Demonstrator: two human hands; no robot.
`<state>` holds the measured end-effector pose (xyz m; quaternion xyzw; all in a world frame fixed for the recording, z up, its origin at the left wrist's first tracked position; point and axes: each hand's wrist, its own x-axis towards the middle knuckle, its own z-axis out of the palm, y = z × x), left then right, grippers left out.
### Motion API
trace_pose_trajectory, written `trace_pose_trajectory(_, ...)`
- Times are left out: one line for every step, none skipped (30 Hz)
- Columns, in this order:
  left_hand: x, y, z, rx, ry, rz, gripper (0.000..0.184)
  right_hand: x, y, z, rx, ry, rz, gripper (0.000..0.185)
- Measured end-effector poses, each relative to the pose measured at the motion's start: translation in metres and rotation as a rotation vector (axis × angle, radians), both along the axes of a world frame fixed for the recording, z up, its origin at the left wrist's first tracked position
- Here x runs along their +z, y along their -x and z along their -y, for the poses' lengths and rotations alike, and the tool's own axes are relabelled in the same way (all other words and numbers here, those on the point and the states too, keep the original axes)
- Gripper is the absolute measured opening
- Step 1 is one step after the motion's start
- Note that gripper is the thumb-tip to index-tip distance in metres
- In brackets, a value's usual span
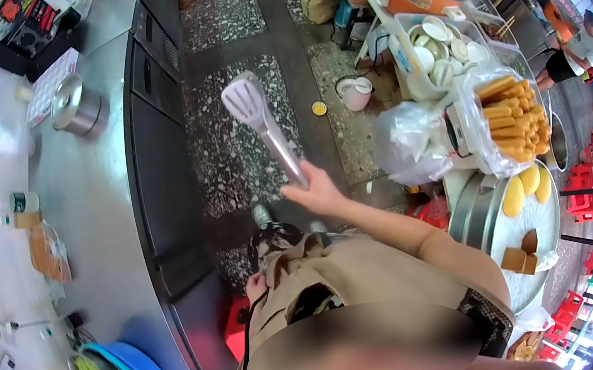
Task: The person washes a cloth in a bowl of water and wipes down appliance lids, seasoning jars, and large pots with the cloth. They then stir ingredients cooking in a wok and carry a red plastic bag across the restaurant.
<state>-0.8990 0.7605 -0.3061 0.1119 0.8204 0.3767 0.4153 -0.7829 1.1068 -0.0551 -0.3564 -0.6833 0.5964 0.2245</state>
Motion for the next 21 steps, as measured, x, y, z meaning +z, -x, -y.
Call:
trace_pose_trajectory(-0.069, 0.022, 0.015, -0.037, -0.113, -0.030, 0.027, -0.008, 0.016, -0.006, 0.016, 0.020, -0.015, 0.043)
trace_pose_trajectory(-0.078, 0.052, -0.001, -0.014, -0.068, 0.109, 0.026, -0.007, 0.030, -0.011, -0.005, 0.025, 0.014, 0.043)
trace_pose_trajectory(-0.082, 0.083, -0.007, -0.001, -0.008, 0.244, 0.025, -0.013, 0.041, -0.017, -0.024, 0.012, 0.033, 0.043)
trace_pose_trajectory(-0.087, 0.098, -0.018, -0.199, 0.178, -0.133, 0.021, -0.012, 0.051, -0.022, -0.104, 0.070, 0.040, 0.043)
trace_pose_trajectory(-0.104, 0.126, -0.017, -0.085, 0.137, 0.199, 0.019, -0.009, 0.055, -0.027, -0.180, 0.137, 0.058, 0.042)
trace_pose_trajectory(-0.113, 0.152, -0.022, 0.053, 0.147, 0.501, 0.024, -0.014, 0.057, -0.034, -0.280, 0.221, 0.073, 0.040)
trace_pose_trajectory(-0.100, 0.174, -0.038, 0.034, 0.259, 0.488, 0.024, -0.007, 0.054, -0.043, -0.396, 0.252, 0.054, 0.036)
trace_pose_trajectory(-0.130, 0.208, -0.042, 0.333, 0.265, 0.701, 0.018, -0.010, 0.046, -0.054, -0.509, 0.229, 0.033, 0.034)
trace_pose_trajectory(-0.116, 0.227, -0.066, -0.135, 0.356, 0.316, 0.016, -0.013, 0.035, -0.068, -0.618, 0.192, 0.005, 0.032)
trace_pose_trajectory(-0.086, 0.244, -0.100, -0.522, 0.528, -0.163, 0.026, -0.004, 0.023, -0.081, -0.759, 0.197, -0.009, 0.031)
trace_pose_trajectory(-0.066, 0.257, -0.134, -0.519, 0.557, -0.212, 0.027, 0.004, 0.010, -0.094, -0.898, 0.203, -0.024, 0.030)
trace_pose_trajectory(-0.057, 0.271, -0.168, -0.564, 0.547, -0.233, 0.027, 0.000, -0.009, -0.107, -1.005, 0.074, -0.056, 0.028)
trace_pose_trajectory(-0.052, 0.283, -0.203, -0.609, 0.540, -0.254, 0.028, -0.006, -0.027, -0.119, -1.109, -0.054, -0.085, 0.026)
trace_pose_trajectory(-0.071, 0.297, -0.233, -0.627, 0.563, -0.244, 0.029, 0.003, -0.039, -0.130, -1.176, -0.068, -0.145, 0.023)
trace_pose_trajectory(-0.093, 0.307, -0.261, -0.643, 0.587, -0.232, 0.030, 0.013, -0.051, -0.140, -1.239, -0.082, -0.203, 0.021)
trace_pose_trajectory(-0.099, 0.306, -0.294, -0.668, 0.470, -0.282, 0.031, 0.010, -0.065, -0.151, -1.273, -0.144, -0.205, 0.020)
trace_pose_trajectory(-0.100, 0.299, -0.326, -0.689, 0.357, -0.327, 0.032, 0.007, -0.079, -0.160, -1.302, -0.201, -0.202, 0.019)
trace_pose_trajectory(-0.081, 0.287, -0.364, -0.727, 0.314, -0.277, 0.032, 0.005, -0.089, -0.172, -1.342, -0.227, -0.227, 0.018)
trace_pose_trajectory(-0.060, 0.272, -0.403, -0.764, 0.271, -0.231, 0.032, 0.003, -0.098, -0.183, -1.351, -0.219, -0.223, 0.018)
trace_pose_trajectory(-0.057, 0.258, -0.433, -0.805, 0.225, -0.193, 0.032, 0.002, -0.107, -0.193, -1.377, -0.244, -0.254, 0.018)
trace_pose_trajectory(-0.055, 0.248, -0.454, -0.844, 0.182, -0.157, 0.032, 0.000, -0.114, -0.201, -1.403, -0.265, -0.286, 0.018)
